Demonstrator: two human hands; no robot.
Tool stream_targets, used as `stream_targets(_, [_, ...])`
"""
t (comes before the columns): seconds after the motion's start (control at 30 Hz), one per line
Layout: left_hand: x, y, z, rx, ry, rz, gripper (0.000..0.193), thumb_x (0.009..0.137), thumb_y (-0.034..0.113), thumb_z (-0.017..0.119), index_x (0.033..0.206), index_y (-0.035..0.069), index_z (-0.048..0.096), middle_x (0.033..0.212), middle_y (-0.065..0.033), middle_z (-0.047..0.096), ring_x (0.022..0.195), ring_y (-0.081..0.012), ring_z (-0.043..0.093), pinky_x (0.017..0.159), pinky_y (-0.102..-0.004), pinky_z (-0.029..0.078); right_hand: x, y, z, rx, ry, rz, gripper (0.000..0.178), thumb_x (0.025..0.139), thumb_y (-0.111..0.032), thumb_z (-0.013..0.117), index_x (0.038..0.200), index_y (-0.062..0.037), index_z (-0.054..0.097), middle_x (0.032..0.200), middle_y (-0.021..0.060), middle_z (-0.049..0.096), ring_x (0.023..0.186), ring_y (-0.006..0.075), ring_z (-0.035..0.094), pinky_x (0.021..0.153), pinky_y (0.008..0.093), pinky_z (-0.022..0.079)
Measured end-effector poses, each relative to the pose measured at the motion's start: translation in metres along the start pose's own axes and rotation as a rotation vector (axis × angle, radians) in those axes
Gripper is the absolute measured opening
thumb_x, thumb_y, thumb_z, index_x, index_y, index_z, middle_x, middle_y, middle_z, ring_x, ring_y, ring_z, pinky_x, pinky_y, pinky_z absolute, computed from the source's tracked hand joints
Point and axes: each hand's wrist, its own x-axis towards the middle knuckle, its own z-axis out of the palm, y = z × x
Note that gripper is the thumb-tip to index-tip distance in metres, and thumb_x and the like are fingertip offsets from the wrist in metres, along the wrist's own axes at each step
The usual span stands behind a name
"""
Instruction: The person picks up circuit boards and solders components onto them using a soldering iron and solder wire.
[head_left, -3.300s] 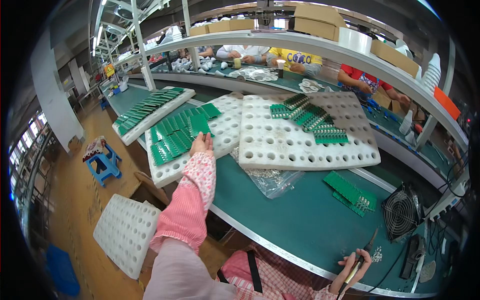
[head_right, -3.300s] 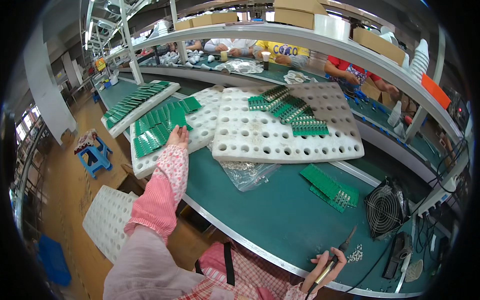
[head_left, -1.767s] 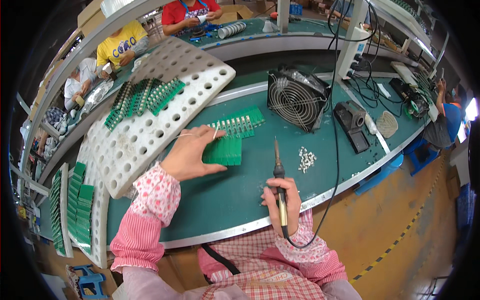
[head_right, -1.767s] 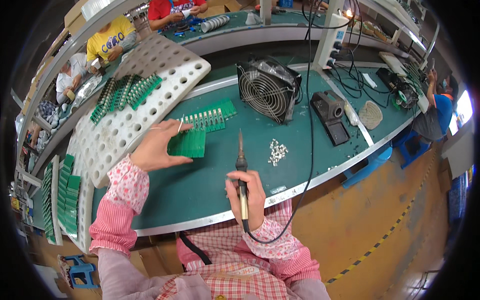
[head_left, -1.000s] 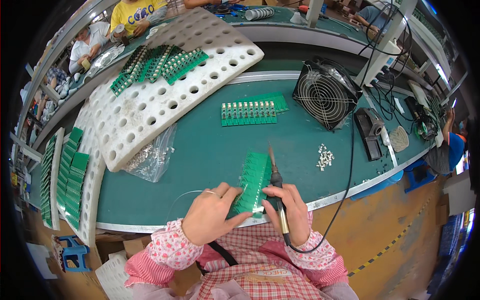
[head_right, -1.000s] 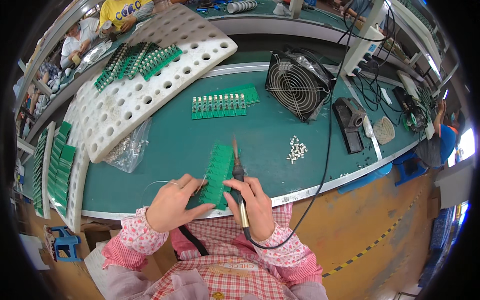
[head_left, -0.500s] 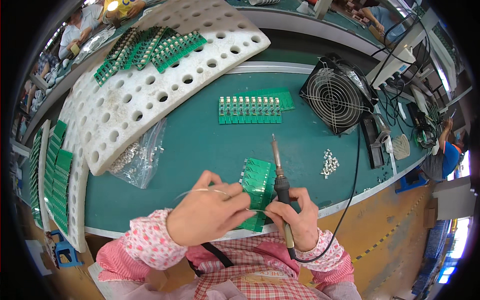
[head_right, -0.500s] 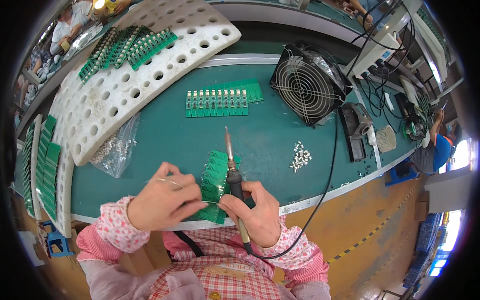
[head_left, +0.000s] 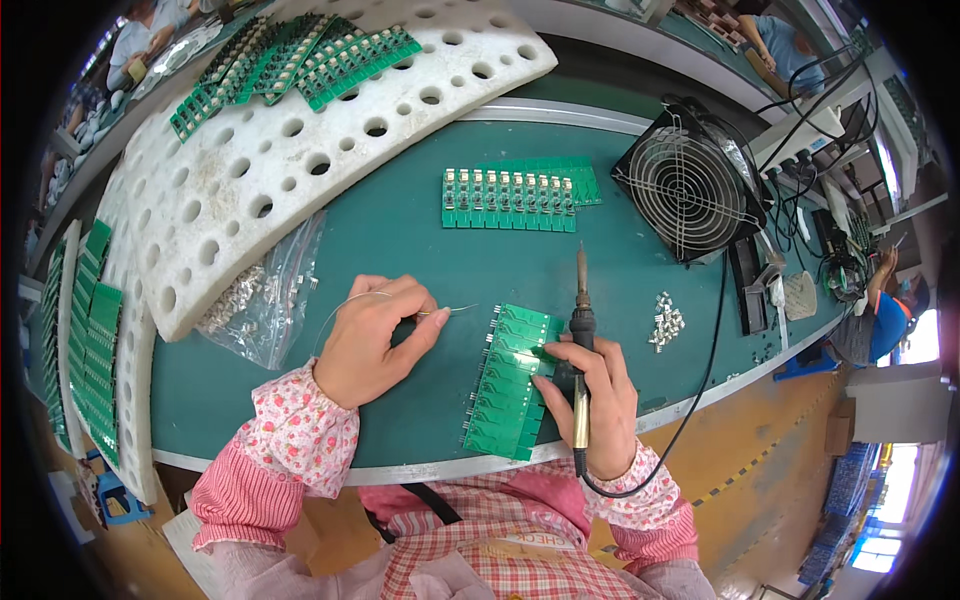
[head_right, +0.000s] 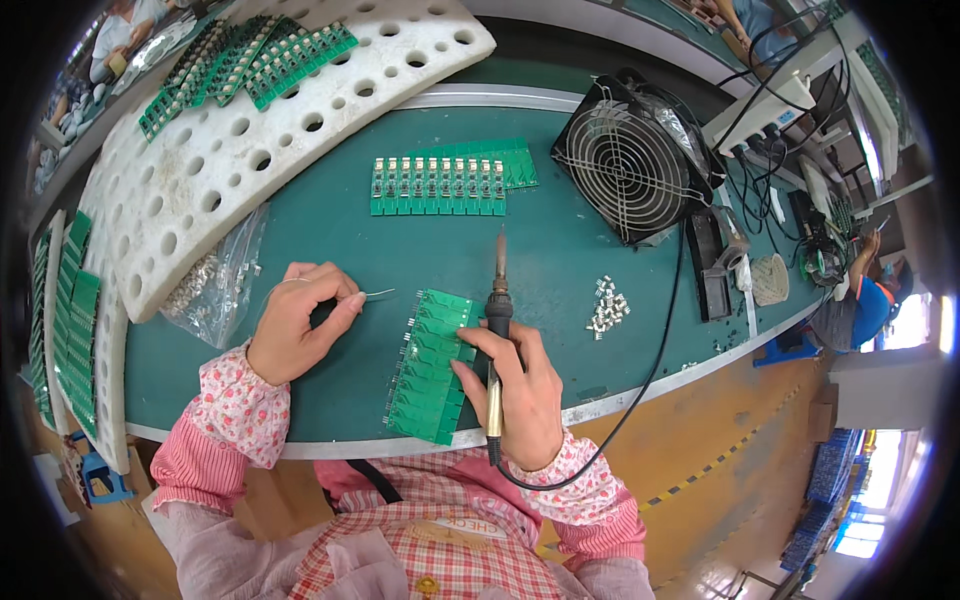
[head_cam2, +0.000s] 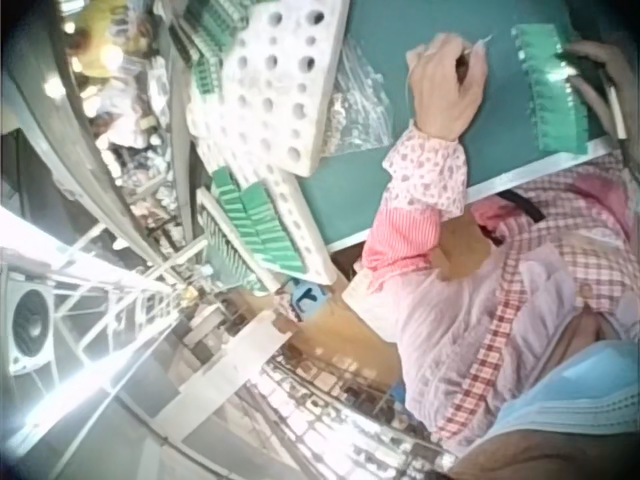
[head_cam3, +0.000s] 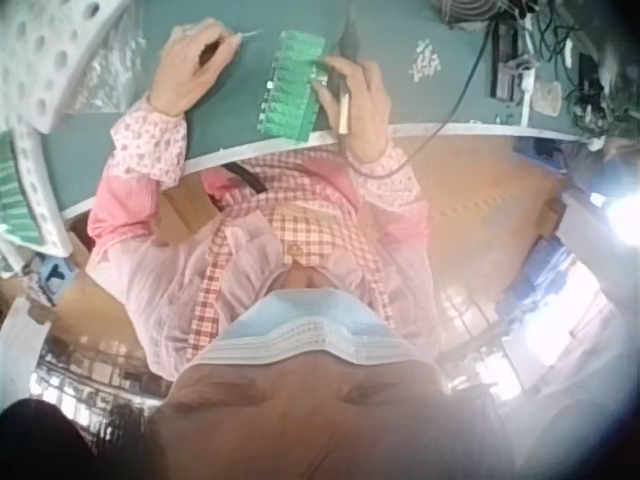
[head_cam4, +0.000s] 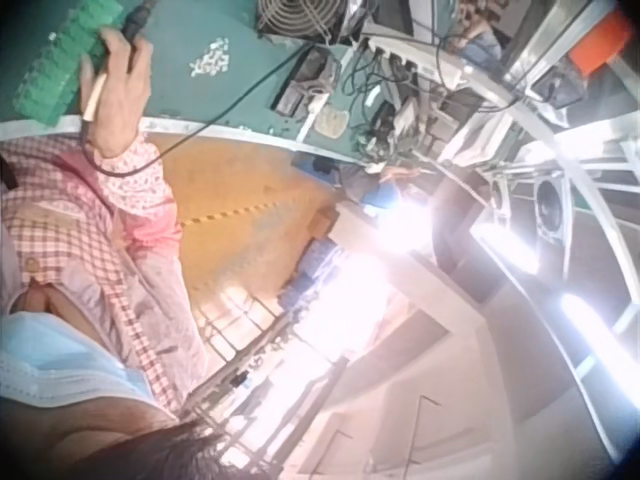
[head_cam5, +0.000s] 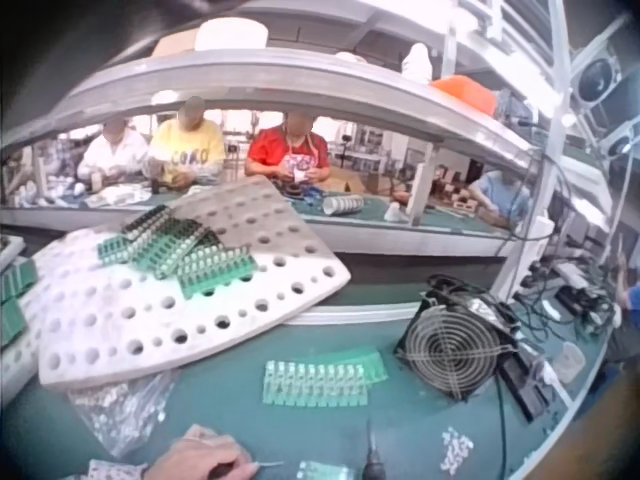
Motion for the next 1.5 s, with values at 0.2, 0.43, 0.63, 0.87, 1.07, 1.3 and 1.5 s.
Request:
stream_targets(0.2, [-0.003, -0.005, 0.003, 0.005, 0.032, 0.041, 0.013, 0.087, 0.009, 0.062, 0.076, 0.004, 0.057, 0.077, -0.0051, 0.063, 0.072, -0.0212, 0.059, 0.081, -0.033, 0.039, -0.001, 0.0, 0.001, -0.013, 0.031, 0.004, 0.039, 0.073, -0.002, 0.076, 0.108, -0.0088, 0.062, 0.104, 0.0136, 0.057, 0.086, 0.0299, 0.063, 0.069, 0.0351, 0.053])
stream_targets(0.43, [-0.005, -0.006, 0.009, -0.01, 0.122, 0.103, 0.02, 0.085, 0.014, 0.064, 0.071, 0.005, 0.054, 0.067, -0.0062, 0.053, 0.061, -0.0248, 0.052, 0.076, -0.0343, 0.038, -0.005, -0.003, 0.002, 0.01, 0.008, 0.074, 0.041, 0.073, -0.002, 0.076, 0.11, -0.0088, 0.06, 0.104, 0.0118, 0.057, 0.079, 0.0229, 0.064, 0.066, 0.0324, 0.052])
stream_targets(0.63, [-0.009, 0.001, 0.013, 0.027, 0.03, 0.08, 0.018, 0.085, 0.009, 0.063, 0.07, 0.005, 0.054, 0.07, -0.0053, 0.057, 0.062, -0.0225, 0.052, 0.075, -0.0326, 0.038, 0.003, -0.008, 0.004, 0.046, 0.019, 0.122, 0.044, 0.075, -0.004, 0.075, 0.115, -0.0099, 0.057, 0.099, 0.0105, 0.055, 0.07, 0.0193, 0.061, 0.062, 0.0317, 0.051])
stream_targets(0.87, [-0.01, 0.006, 0.017, -0.084, 0.06, 0.055, 0.016, 0.085, 0.01, 0.064, 0.073, 0.004, 0.057, 0.069, -0.0051, 0.057, 0.062, -0.0205, 0.053, 0.073, -0.0317, 0.037, 0.02, 0.002, 0.009, 0.014, 0.02, 0.085, 0.045, 0.076, -0.002, 0.073, 0.116, -0.0099, 0.055, 0.093, 0.0085, 0.055, 0.07, 0.0171, 0.059, 0.062, 0.0306, 0.05])
stream_targets(1.07, [-0.011, 0.005, 0.009, -0.167, 0.035, -0.016, 0.019, 0.091, 0.012, 0.058, 0.074, 0.003, 0.06, 0.07, -0.0052, 0.059, 0.061, -0.0169, 0.052, 0.071, -0.0296, 0.037, 0.015, 0.009, 0.011, 0.535, 0.084, 0.35, 0.039, 0.081, 0.002, 0.069, 0.116, -0.0043, 0.053, 0.102, 0.0059, 0.06, 0.068, 0.007, 0.053, 0.061, 0.0222, 0.048])
stream_targets(1.3, [-0.009, 0.003, 0.006, -0.714, -0.069, -0.235, 0.027, 0.097, 0.019, 0.053, 0.082, -0.002, 0.059, 0.081, -0.0079, 0.064, 0.08, -0.0124, 0.062, 0.073, -0.027, 0.049, 0.012, -0.007, 0.011, 0.707, 0.471, 0.427, 0.029, 0.088, -0.004, 0.064, 0.113, -0.0018, 0.05, 0.097, 0.0057, 0.054, 0.067, 0.0057, 0.051, 0.058, 0.0205, 0.05])
stream_targets(1.5, [-0.008, 0.013, 0.001, -0.998, -0.206, -0.358, 0.02, 0.088, 0.003, 0.064, 0.104, 0.0, 0.053, 0.096, -0.0051, 0.062, 0.091, -0.012, 0.062, 0.084, -0.0254, 0.05, 0.006, -0.006, 0.017, 0.78, 0.661, 0.395, 0.028, 0.09, -0.004, 0.061, 0.114, -0.0018, 0.046, 0.094, 0.0063, 0.052, 0.07, 0.0065, 0.053, 0.062, 0.0234, 0.055])
